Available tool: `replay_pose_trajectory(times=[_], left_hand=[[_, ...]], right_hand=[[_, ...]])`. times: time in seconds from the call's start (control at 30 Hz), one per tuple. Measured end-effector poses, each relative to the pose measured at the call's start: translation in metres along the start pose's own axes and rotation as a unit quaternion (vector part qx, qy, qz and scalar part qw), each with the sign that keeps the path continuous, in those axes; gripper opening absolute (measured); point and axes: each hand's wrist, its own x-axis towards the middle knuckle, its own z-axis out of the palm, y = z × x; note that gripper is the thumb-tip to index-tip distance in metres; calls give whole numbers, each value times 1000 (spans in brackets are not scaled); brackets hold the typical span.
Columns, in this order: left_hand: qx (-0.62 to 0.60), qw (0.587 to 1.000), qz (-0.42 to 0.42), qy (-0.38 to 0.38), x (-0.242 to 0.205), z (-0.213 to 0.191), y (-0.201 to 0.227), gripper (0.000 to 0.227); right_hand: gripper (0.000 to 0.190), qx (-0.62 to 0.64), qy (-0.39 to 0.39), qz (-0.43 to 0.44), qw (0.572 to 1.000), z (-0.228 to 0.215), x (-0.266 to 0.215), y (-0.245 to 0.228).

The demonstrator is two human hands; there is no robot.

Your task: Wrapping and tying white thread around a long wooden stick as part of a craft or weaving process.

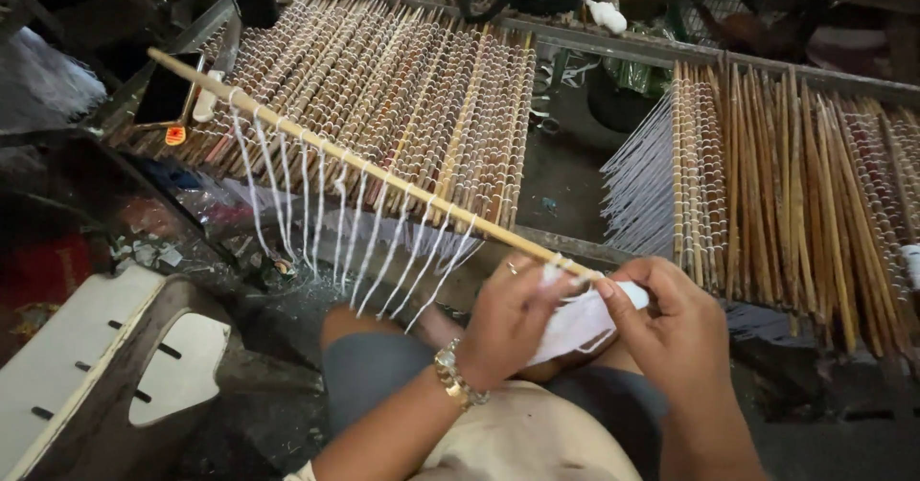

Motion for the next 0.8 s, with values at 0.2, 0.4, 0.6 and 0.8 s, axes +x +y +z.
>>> replay_pose_trajectory(times=[0.2, 0.4, 0.6, 0.8], left_hand=[[-350, 909, -226, -12, -5, -1, -10, 27], [-154, 974, -138, 92, 5, -20, -10, 26], [-614, 751, -232, 77, -7, 18, -38, 19], [-781, 561, -240, 133, 5, 35, -11, 27]], right_hand=[[18, 17, -28, 4, 999, -11, 3, -6], [27, -23, -54, -79, 995, -17, 4, 4], [30, 3, -63, -91, 994, -14, 6, -3], [29, 9, -56, -112, 992, -1, 8, -4]])
